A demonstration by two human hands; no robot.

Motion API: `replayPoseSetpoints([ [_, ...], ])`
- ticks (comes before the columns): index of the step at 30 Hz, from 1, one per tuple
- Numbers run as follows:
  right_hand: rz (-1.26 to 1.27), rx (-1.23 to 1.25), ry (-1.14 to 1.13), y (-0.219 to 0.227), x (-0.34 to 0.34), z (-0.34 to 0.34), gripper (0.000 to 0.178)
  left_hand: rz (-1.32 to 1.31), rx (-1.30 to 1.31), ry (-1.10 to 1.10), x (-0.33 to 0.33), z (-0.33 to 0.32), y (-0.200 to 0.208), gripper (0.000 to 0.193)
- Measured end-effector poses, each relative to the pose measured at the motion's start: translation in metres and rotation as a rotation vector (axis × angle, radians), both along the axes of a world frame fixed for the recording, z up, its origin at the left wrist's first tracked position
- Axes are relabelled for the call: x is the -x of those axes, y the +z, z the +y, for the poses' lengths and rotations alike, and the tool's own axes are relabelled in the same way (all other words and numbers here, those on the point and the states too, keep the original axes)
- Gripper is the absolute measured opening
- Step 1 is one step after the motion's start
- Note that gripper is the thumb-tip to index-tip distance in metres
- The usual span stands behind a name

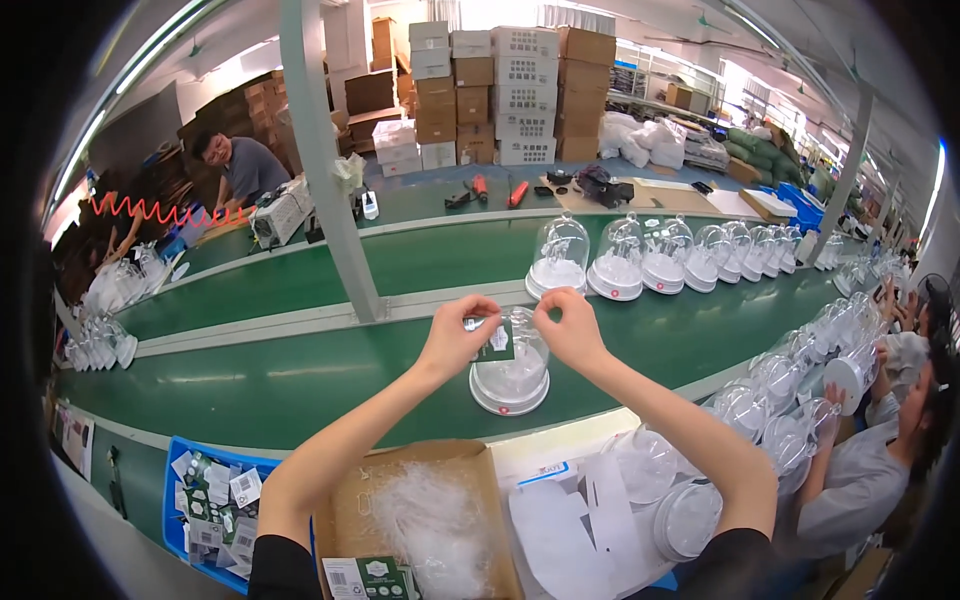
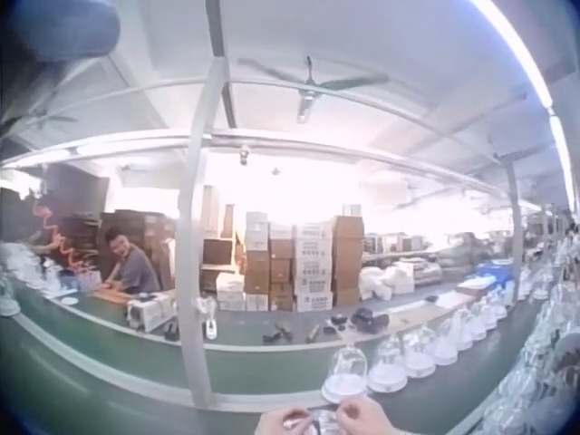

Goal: Assembling lighting components and placing them into boxes on a production line.

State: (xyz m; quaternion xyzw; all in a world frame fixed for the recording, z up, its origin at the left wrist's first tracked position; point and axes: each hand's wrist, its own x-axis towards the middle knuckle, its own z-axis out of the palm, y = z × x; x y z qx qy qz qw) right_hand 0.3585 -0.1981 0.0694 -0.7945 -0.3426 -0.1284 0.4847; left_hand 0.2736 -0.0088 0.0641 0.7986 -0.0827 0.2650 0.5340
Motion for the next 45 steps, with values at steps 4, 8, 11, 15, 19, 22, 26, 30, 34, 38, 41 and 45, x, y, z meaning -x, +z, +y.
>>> replayPoseSetpoints([
  [4,0.051,0.069,-0.023,0.001,-0.002,0.007,0.016,0.013,-0.024,0.015,0.0,0.005,-0.001,0.017],
  [8,0.039,0.106,-0.029,-0.003,-0.017,0.017,0.019,0.022,-0.03,0.043,-0.005,0.012,-0.001,0.016],
  [11,0.048,0.199,-0.018,-0.002,-0.027,0.021,0.021,0.012,-0.06,0.048,-0.012,0.018,-0.001,0.015],
  [15,-0.097,0.232,-0.044,-0.004,-0.028,0.009,0.02,0.012,-0.177,0.013,-0.018,0.01,0.006,0.013],
  [19,-0.161,0.249,-0.031,-0.019,-0.027,0.025,0.013,0.022,-0.234,-0.015,-0.015,0.027,-0.006,0.011],
  [22,-0.254,0.256,0.052,-0.02,-0.017,0.045,0.014,-0.053,-0.311,0.057,0.002,0.04,-0.008,0.02],
  [26,-0.223,0.352,0.06,-0.01,-0.002,0.028,0.016,-0.054,-0.5,0.034,-0.001,0.032,-0.004,0.025],
  [30,-0.225,0.376,0.032,-0.009,-0.002,0.023,0.016,-0.108,-0.651,0.096,-0.009,0.026,-0.001,0.021],
  [34,-0.319,0.291,0.049,0.0,0.003,0.032,0.015,-0.232,-0.603,0.075,-0.01,0.022,0.008,0.019],
  [38,-0.537,0.317,0.099,0.004,0.008,0.054,0.01,-0.137,-0.656,0.082,0.004,0.031,0.012,0.014],
  [41,-0.53,0.411,0.023,0.025,0.013,0.042,0.018,-0.207,-0.68,0.03,-0.014,0.018,0.017,0.016],
  [45,-0.626,0.32,0.088,0.035,0.02,0.043,0.016,0.007,-0.505,0.027,-0.028,0.015,0.014,0.02],
])
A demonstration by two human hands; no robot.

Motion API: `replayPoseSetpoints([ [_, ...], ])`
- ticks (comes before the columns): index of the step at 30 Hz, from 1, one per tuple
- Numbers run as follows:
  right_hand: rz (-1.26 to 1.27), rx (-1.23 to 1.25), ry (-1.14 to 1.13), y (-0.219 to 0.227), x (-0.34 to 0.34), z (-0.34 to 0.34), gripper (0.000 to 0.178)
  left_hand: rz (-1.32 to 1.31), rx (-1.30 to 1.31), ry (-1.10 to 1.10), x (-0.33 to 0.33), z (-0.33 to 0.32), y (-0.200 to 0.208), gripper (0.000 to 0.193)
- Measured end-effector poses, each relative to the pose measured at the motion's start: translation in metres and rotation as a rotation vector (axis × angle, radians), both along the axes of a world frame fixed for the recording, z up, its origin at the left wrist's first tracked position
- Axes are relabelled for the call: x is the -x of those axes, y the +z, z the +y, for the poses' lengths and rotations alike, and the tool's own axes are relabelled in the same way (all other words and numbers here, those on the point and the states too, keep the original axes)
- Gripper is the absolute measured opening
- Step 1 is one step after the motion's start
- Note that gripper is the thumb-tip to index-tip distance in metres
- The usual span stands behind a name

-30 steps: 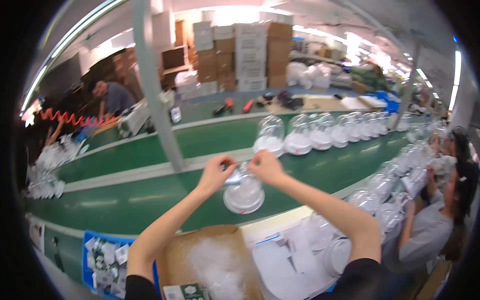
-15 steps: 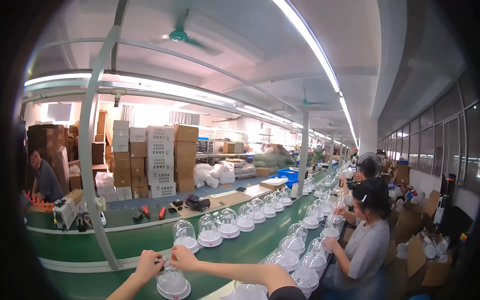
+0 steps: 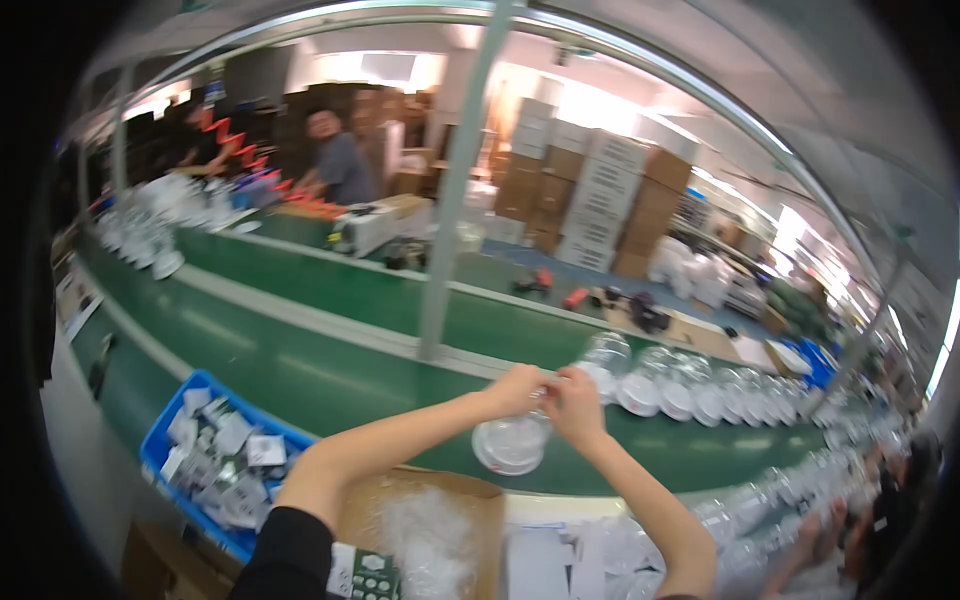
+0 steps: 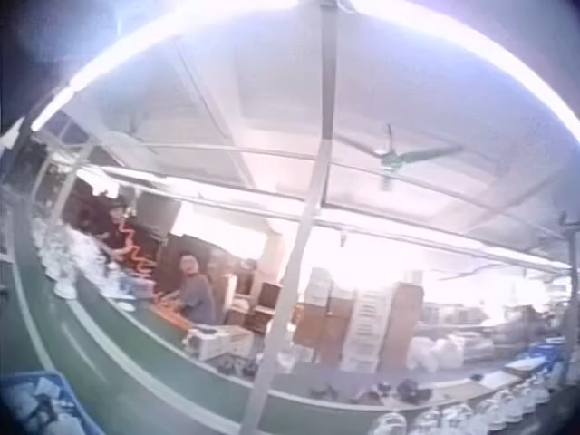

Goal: Assembling lighting components and placing them into boxes on a production line.

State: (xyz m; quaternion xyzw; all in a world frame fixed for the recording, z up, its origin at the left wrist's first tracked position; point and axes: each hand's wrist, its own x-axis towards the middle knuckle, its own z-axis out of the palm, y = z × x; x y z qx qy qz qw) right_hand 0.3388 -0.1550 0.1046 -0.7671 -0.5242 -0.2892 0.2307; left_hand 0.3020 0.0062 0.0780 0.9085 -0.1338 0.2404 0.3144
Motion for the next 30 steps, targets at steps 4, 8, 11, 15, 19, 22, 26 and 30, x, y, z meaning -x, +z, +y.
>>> replayPoseSetpoints([
  [4,-0.014,-0.038,0.049,-0.012,-0.001,0.002,0.013,0.05,0.172,-0.034,-0.004,0.011,-0.016,0.02],
  [8,0.01,-0.056,0.066,-0.016,0.006,0.004,0.01,0.149,0.224,0.002,0.002,0.014,-0.02,0.021],
  [11,0.007,-0.025,0.066,-0.019,0.002,0.003,0.014,0.128,0.158,-0.006,0.002,0.016,-0.016,0.02],
  [15,0.0,-0.026,0.085,-0.023,0.003,0.009,0.012,0.056,0.014,0.063,0.009,0.012,-0.011,0.015],
  [19,-0.067,0.025,0.053,-0.018,0.009,0.01,0.014,-0.108,-0.165,0.138,0.006,0.007,-0.019,0.015],
  [22,-0.19,0.039,0.084,-0.012,0.011,0.016,0.017,-0.15,-0.204,0.167,0.015,0.005,-0.015,0.014],
  [26,-0.272,0.061,0.083,-0.01,0.012,0.024,0.015,-0.124,-0.25,0.189,0.02,0.009,-0.012,0.014],
  [30,-0.296,0.134,0.041,-0.008,0.011,0.023,0.013,-0.155,-0.309,0.179,0.022,0.019,-0.015,0.012],
])
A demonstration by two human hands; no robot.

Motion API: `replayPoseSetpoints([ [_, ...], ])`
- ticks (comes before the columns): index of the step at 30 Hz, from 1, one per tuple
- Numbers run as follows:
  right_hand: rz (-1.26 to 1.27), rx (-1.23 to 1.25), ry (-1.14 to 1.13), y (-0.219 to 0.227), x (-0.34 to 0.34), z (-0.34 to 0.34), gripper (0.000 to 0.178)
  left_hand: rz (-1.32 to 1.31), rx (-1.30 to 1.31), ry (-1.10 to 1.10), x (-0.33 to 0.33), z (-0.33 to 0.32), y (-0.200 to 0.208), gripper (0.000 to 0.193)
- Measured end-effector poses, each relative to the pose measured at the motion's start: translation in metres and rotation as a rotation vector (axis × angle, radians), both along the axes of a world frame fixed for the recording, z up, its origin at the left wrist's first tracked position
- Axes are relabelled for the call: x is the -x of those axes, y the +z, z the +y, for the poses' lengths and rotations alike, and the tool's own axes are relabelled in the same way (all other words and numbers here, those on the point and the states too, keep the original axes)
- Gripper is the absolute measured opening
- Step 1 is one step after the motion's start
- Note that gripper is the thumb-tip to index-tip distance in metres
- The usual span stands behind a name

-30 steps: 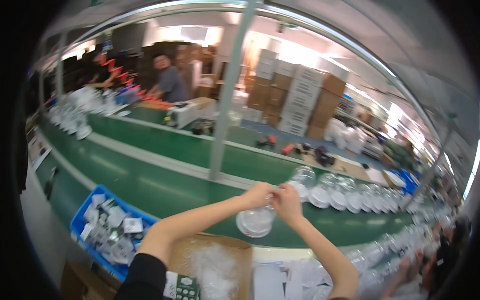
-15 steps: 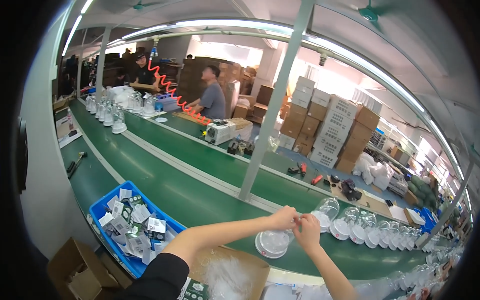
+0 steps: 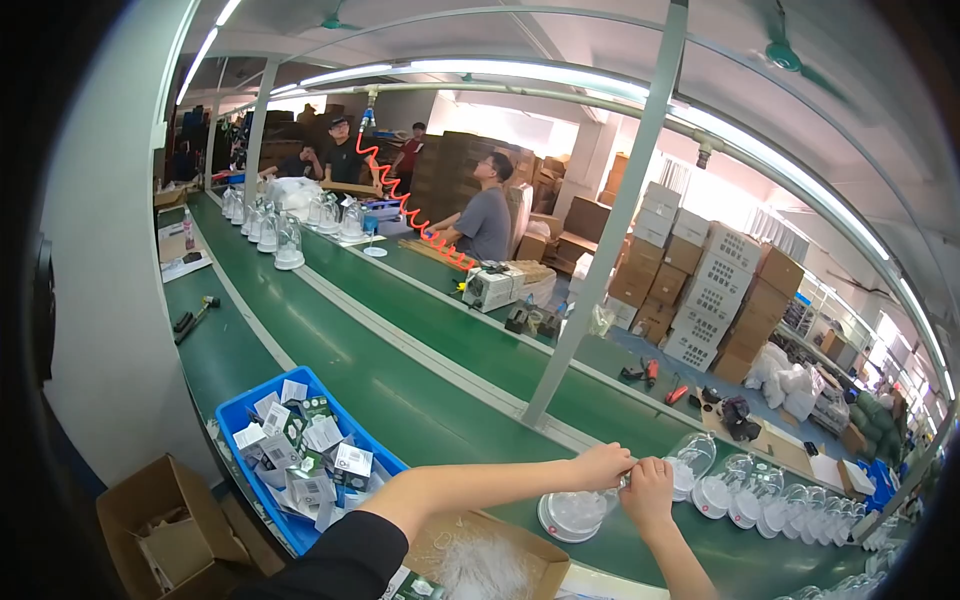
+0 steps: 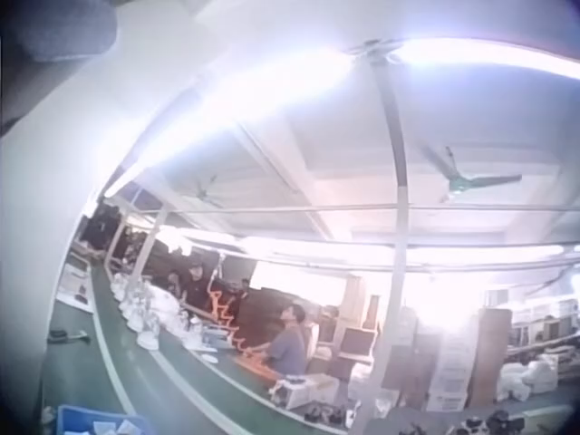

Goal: Assembling lighting components and placing them into boxes on a production line.

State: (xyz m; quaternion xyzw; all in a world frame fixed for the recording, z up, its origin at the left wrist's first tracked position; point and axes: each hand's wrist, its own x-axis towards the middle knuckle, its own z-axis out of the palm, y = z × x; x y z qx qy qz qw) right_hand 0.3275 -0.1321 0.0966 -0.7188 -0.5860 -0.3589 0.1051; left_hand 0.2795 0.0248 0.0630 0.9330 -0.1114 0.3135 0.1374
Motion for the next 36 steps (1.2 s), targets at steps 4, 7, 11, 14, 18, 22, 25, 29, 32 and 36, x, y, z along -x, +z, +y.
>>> replayPoseSetpoints([
  [4,0.128,-0.02,0.004,-0.003,-0.006,-0.005,0.009,0.042,0.088,-0.097,0.011,0.015,0.0,0.01],
  [7,0.425,-0.152,-0.073,-0.011,-0.025,-0.006,0.011,0.154,0.103,-0.111,0.022,0.031,0.013,0.012],
  [11,0.795,0.254,-0.317,-0.019,-0.055,-0.002,0.025,0.313,0.158,-0.107,0.055,0.08,0.043,0.019],
  [14,0.708,0.673,-0.343,-0.055,-0.071,0.011,0.046,0.291,0.17,-0.076,0.076,0.126,0.064,0.024],
  [18,0.84,0.987,-0.378,-0.104,-0.051,0.054,0.109,0.246,0.174,0.082,0.092,0.181,0.088,0.026],
  [22,0.763,1.031,-0.551,-0.136,-0.024,0.086,0.125,0.279,0.109,0.318,0.087,0.244,0.091,0.025],
  [25,0.801,1.001,-0.532,-0.135,-0.019,0.085,0.128,0.342,0.167,0.535,0.086,0.282,0.096,0.024],
  [29,0.833,0.909,-0.491,-0.127,0.004,0.094,0.127,0.096,0.069,0.649,0.087,0.351,0.082,0.019],
  [32,0.878,0.853,-0.471,-0.129,0.008,0.091,0.128,0.054,0.05,0.714,0.046,0.36,0.092,0.015],
  [36,0.882,0.808,-0.529,-0.128,0.013,0.084,0.128,-0.014,0.099,0.749,-0.01,0.357,0.066,0.015],
])
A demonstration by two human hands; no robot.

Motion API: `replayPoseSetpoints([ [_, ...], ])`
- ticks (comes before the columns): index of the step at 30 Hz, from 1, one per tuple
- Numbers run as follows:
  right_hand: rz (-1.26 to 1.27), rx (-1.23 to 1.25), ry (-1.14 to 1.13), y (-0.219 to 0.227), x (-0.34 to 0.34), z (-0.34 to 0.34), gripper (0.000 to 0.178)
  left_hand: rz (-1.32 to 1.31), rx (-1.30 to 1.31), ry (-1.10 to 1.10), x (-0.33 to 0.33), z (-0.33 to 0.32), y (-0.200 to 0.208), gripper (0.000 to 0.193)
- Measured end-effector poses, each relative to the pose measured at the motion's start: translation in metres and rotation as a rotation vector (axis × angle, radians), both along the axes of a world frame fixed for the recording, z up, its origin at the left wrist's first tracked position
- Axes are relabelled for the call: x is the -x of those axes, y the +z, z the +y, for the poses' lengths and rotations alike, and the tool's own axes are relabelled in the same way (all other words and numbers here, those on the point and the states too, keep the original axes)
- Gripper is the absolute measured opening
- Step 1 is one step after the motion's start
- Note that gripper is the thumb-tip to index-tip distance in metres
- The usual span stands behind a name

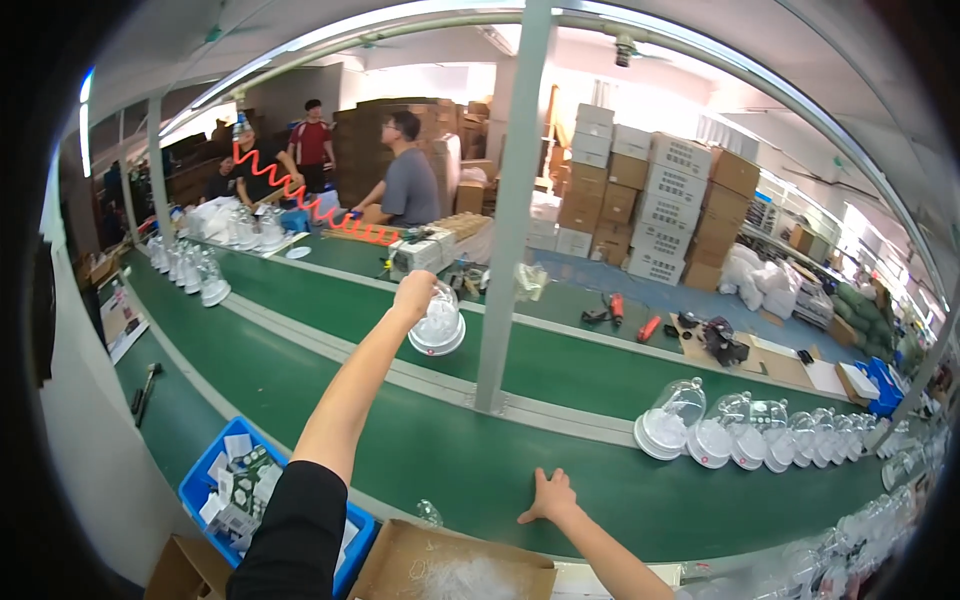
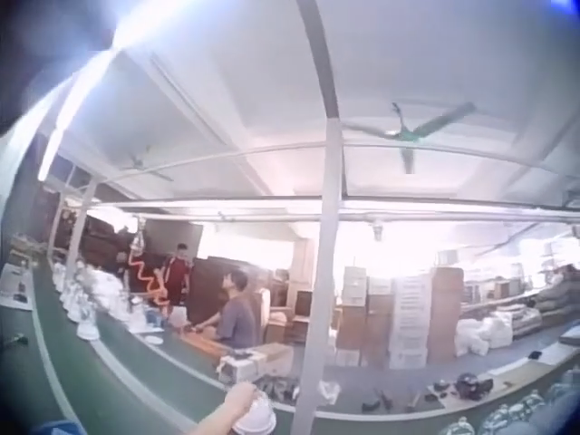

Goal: Assembling lighting components and placing them into boxes on a production line.

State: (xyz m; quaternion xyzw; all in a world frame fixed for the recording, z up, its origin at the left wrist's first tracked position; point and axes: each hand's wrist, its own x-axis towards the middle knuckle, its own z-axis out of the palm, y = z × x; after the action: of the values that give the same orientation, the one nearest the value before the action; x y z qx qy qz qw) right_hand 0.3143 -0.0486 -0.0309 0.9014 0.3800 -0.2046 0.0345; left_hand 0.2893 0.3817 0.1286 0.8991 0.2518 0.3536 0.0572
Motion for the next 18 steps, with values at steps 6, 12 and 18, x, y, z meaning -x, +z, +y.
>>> replayPoseSetpoints([
  [6,-0.021,-0.088,0.0,0.016,0.009,-0.009,0.115,-0.184,0.0,-0.17,-0.066,0.029,-0.077,0.028],
  [12,0.025,-0.164,-0.041,-0.027,0.003,0.013,0.134,-0.037,0.135,-0.128,-0.111,0.071,-0.116,0.028],
  [18,0.094,-0.235,0.037,-0.012,0.009,0.025,0.129,-0.342,0.209,-0.222,-0.113,0.115,-0.165,0.067],
])
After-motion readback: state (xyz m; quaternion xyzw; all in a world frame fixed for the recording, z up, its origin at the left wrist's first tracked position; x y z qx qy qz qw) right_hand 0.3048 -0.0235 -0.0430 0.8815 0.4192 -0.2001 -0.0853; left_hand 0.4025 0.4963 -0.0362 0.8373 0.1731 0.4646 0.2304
